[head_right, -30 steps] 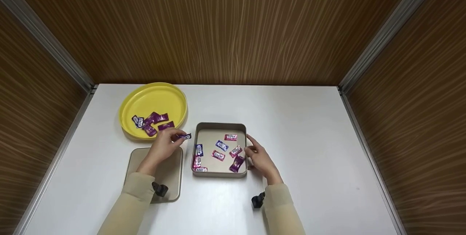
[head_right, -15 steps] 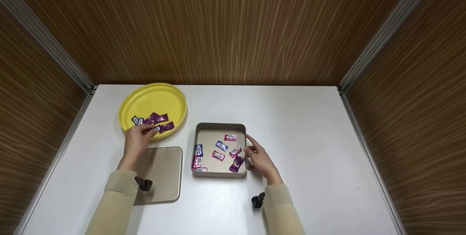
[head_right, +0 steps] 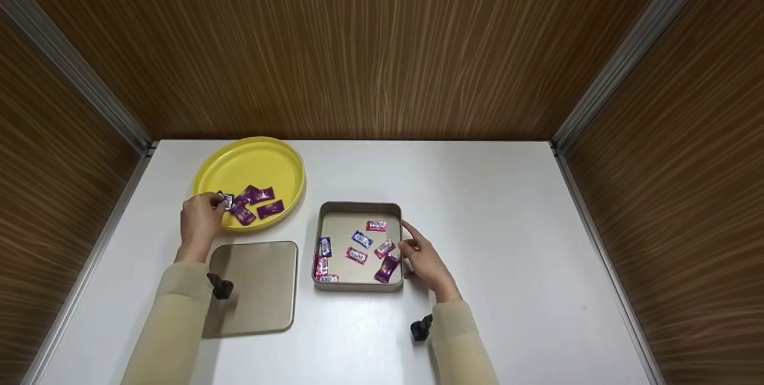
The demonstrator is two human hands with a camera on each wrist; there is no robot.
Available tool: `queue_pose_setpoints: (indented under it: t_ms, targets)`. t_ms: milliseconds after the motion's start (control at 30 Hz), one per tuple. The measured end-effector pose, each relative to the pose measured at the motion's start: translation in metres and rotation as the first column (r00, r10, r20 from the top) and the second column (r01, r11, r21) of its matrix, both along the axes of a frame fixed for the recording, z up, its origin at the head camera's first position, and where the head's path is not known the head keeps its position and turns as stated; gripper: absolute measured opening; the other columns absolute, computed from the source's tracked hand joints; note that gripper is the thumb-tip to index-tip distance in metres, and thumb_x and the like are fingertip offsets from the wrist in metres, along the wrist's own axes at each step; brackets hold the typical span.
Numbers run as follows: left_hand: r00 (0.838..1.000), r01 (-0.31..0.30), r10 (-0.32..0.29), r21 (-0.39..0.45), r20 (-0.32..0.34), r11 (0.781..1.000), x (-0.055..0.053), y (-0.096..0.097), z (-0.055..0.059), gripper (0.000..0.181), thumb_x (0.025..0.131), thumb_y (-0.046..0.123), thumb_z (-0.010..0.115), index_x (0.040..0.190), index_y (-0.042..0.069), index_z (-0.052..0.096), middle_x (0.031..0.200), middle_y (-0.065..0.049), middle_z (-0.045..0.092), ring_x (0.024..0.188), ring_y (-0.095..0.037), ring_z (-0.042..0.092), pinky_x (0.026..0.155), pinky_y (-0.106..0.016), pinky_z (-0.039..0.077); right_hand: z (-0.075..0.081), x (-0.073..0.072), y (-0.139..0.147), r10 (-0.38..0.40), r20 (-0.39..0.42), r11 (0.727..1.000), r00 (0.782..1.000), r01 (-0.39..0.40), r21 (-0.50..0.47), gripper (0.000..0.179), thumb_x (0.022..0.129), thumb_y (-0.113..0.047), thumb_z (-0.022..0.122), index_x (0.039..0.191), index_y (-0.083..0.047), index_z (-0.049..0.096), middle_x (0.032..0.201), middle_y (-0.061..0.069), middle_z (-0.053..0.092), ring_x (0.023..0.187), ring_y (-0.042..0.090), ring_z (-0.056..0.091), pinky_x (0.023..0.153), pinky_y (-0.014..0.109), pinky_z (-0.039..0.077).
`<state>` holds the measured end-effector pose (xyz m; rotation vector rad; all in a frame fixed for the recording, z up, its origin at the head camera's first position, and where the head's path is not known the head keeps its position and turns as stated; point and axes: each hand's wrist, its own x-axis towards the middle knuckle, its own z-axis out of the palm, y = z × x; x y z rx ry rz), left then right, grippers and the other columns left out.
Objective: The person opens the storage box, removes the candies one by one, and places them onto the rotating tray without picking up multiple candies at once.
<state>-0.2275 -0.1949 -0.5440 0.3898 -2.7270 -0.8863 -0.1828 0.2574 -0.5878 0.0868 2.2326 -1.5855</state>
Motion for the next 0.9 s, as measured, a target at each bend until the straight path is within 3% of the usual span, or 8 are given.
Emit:
queue_pose_setpoints:
  t_ms: [233, 367, 667, 800, 900]
  targets:
    - [1.000, -0.006, 0.006, -0.029, -0.019, 1.000, -0.002, 0.000, -0.001, 0.030, 0.094, 0.014, 0.066, 0.115, -0.009, 0.067, 0.110, -0.026, 0.065, 0.102, -0.041, 0.063, 0.084, -0.052, 0.052, -0.001, -0.001, -0.001, 0.002, -0.014, 1.000, 1.000, -0.002, 0.012, 0.059, 0.102, -0.023, 0.051, 0.156, -0.023, 0.027, 0.140, 0.024, 0.049, 0.126, 0.044, 0.049, 0.106, 0.067, 0.025]
    - [1.000, 0.012, -0.013, -0.031, -0.018, 0.999, 0.001, 0.007, 0.001, 0.035, 0.095, 0.021, 0.065, 0.117, -0.006, 0.067, 0.116, -0.025, 0.064, 0.108, -0.041, 0.061, 0.086, -0.054, 0.051, 0.005, 0.000, -0.002, 0.004, -0.003, 1.000, 1.000, -0.004, 0.010, 0.059, 0.103, -0.022, 0.050, 0.157, -0.021, 0.026, 0.140, 0.025, 0.048, 0.127, 0.044, 0.048, 0.105, 0.066, 0.028]
    - [0.988, 0.141, -0.144, -0.058, -0.057, 0.988, 0.008, 0.035, 0.003, 0.037, 0.093, 0.024, 0.069, 0.118, -0.003, 0.068, 0.118, -0.025, 0.064, 0.107, -0.040, 0.061, 0.089, -0.052, 0.050, 0.039, 0.011, -0.010, 0.039, -0.004, 0.999, 0.999, -0.039, -0.004, 0.059, 0.104, -0.016, 0.047, 0.157, -0.011, 0.022, 0.140, 0.031, 0.046, 0.126, 0.047, 0.047, 0.107, 0.066, 0.026]
    - [0.973, 0.201, -0.209, -0.096, -0.093, 0.975, 0.012, 0.051, 0.003, 0.037, 0.090, 0.025, 0.071, 0.116, -0.002, 0.069, 0.118, -0.025, 0.063, 0.106, -0.042, 0.062, 0.086, -0.054, 0.051, 0.042, 0.012, -0.010, 0.045, 0.003, 0.999, 0.999, -0.045, -0.005, 0.058, 0.104, -0.017, 0.046, 0.157, -0.011, 0.021, 0.140, 0.030, 0.046, 0.127, 0.047, 0.046, 0.108, 0.068, 0.020]
    - [0.964, 0.230, -0.243, -0.119, -0.105, 0.966, 0.016, 0.065, 0.003, 0.039, 0.089, 0.027, 0.073, 0.118, 0.001, 0.068, 0.118, -0.023, 0.064, 0.103, -0.042, 0.063, 0.084, -0.054, 0.052, 0.041, 0.011, -0.010, 0.044, 0.003, 0.999, 0.999, -0.044, -0.005, 0.059, 0.104, -0.017, 0.046, 0.157, -0.012, 0.021, 0.140, 0.030, 0.046, 0.127, 0.047, 0.046, 0.107, 0.068, 0.022]
